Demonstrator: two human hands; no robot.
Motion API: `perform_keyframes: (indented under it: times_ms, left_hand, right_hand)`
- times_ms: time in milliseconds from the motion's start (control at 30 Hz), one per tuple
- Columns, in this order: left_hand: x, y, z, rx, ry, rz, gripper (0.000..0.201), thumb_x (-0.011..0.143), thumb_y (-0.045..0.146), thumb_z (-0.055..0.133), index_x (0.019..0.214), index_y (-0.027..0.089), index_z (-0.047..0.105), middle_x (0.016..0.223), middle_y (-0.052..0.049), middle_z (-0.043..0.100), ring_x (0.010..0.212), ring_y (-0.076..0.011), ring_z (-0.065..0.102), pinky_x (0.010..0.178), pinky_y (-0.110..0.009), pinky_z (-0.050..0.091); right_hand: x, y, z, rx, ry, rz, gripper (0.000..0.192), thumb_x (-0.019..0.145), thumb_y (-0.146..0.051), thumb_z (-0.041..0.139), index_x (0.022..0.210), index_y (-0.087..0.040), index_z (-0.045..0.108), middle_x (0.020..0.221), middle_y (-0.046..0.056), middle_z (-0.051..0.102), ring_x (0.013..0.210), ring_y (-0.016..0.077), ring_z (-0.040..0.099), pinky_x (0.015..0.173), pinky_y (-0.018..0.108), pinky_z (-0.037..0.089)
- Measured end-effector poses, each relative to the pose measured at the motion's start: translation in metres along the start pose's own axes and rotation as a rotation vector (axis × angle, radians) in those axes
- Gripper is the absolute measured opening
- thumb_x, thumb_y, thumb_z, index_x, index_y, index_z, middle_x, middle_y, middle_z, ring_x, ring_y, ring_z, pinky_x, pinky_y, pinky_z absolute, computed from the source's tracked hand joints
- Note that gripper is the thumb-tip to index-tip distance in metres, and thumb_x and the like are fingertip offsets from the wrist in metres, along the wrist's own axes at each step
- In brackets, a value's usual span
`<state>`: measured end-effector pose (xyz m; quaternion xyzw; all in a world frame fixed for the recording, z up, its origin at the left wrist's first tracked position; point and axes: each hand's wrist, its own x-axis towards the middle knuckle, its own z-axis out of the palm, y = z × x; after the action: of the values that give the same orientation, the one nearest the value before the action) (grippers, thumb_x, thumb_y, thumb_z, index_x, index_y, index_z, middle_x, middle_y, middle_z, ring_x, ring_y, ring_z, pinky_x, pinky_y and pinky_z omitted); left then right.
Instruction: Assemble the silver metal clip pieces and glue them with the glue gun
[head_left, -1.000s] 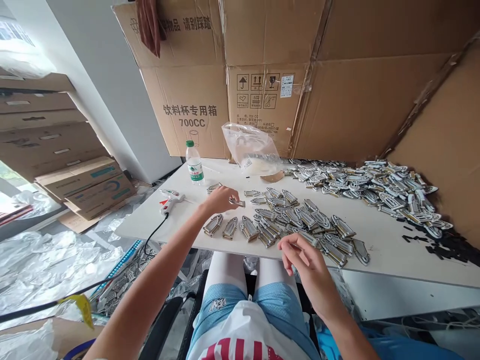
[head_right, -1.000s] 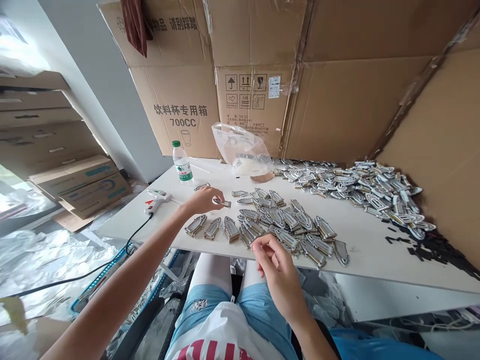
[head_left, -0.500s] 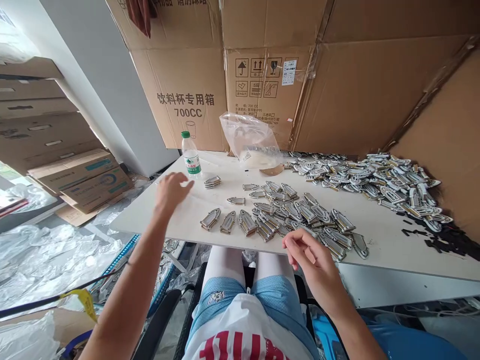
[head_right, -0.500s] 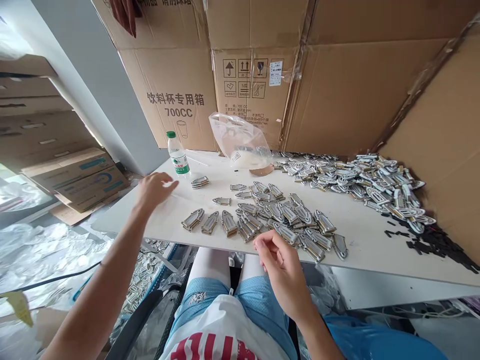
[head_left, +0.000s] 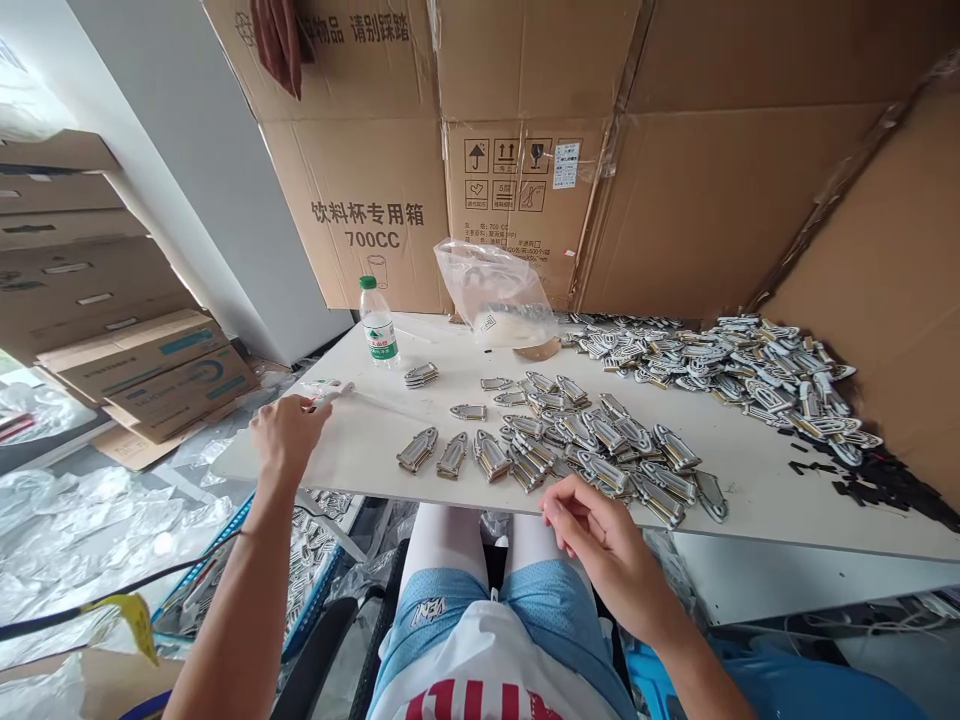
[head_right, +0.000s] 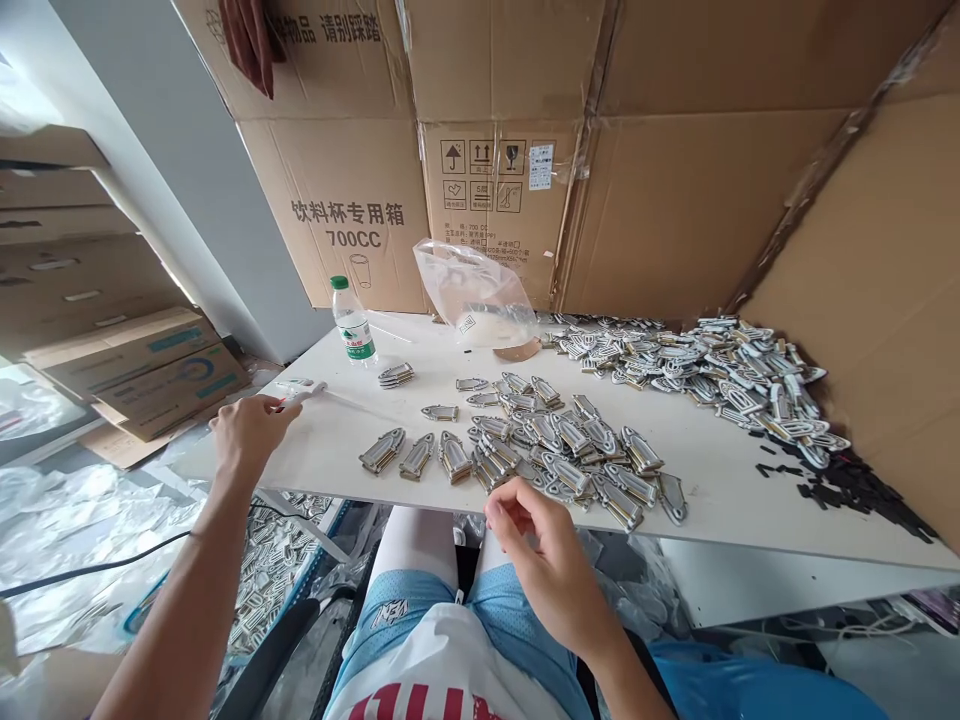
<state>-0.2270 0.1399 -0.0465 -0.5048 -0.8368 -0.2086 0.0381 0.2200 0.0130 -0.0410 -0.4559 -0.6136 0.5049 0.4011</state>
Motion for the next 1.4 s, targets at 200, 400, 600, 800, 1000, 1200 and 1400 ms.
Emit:
perform_keyframes:
  times_ms: [200,400,600,800,1000,1200,1400]
  left_hand:
    - [-0.027,0.016,-0.017,-0.112,0.357,-0.163,0.043,0.093,0.053,0.07,0.116,0.017,0.077,0.102,-0.008,0.079,0.105,-0.0313,0.072,0.105,-0.05,0.047]
    - [-0.097,0.072,-0.062,-0.391,0.742,0.097,0.026,0.087,0.042,0.086,0.1,0.021,0.08,0.078,0.0,0.077,0.079,-0.0237,0.078,0.092,-0.041,0.058]
    - [-0.177,0.131,-0.066,-0.565,0.694,0.451,0.019,0.085,0.026,0.089,0.095,0.019,0.074,0.073,0.003,0.074,0.062,-0.014,0.071,0.065,-0.026,0.055]
    - [-0.213,0.157,-0.035,-0.683,0.514,0.691,0.02,0.09,0.02,0.084,0.09,0.021,0.063,0.069,0.005,0.063,0.058,-0.0111,0.059,0.058,-0.025,0.049]
    - [-0.216,0.161,-0.011,-0.701,0.28,0.793,0.022,0.097,0.021,0.075,0.087,0.023,0.056,0.07,0.005,0.059,0.06,-0.0125,0.054,0.057,-0.027,0.045]
    - [-0.207,0.154,-0.031,-0.659,-0.126,0.923,0.012,0.097,0.026,0.073,0.093,0.022,0.063,0.077,0.002,0.067,0.066,-0.0155,0.061,0.062,-0.031,0.049]
    - [-0.165,0.134,-0.061,-0.652,-0.373,0.809,0.02,0.106,0.038,0.066,0.097,0.027,0.079,0.086,0.002,0.082,0.075,-0.0156,0.074,0.074,-0.029,0.057]
  right_hand:
    - [-0.001,0.004,0.0,-0.013,-0.019,-0.044,0.039,0.111,-0.06,0.057,0.099,-0.024,0.068,0.088,0.001,0.063,0.077,0.0175,0.054,0.071,0.03,0.046]
    - [0.001,0.008,0.01,0.067,-0.099,-0.056,0.037,0.112,-0.06,0.057,0.107,-0.025,0.069,0.096,0.002,0.07,0.08,0.0166,0.059,0.072,0.029,0.049]
    - [-0.006,0.007,0.028,0.219,-0.188,-0.075,0.041,0.113,-0.061,0.052,0.133,-0.028,0.065,0.113,0.005,0.07,0.087,0.0175,0.064,0.078,0.032,0.054]
    - [-0.005,0.011,0.042,0.349,-0.108,-0.116,0.058,0.108,-0.067,0.059,0.154,-0.033,0.061,0.142,0.01,0.067,0.123,0.0271,0.066,0.108,0.043,0.055]
    - [0.006,0.016,0.061,0.595,-0.053,-0.016,0.06,0.102,-0.065,0.071,0.156,-0.039,0.064,0.159,0.005,0.064,0.157,0.0296,0.049,0.128,0.049,0.042]
    - [0.017,0.032,0.064,0.784,0.059,0.072,0.059,0.097,-0.062,0.079,0.147,-0.032,0.07,0.149,0.006,0.073,0.144,0.0307,0.062,0.12,0.048,0.052]
    - [0.016,0.031,0.064,0.741,0.081,0.061,0.056,0.098,-0.058,0.078,0.146,-0.03,0.068,0.134,0.008,0.078,0.117,0.0293,0.073,0.11,0.048,0.056]
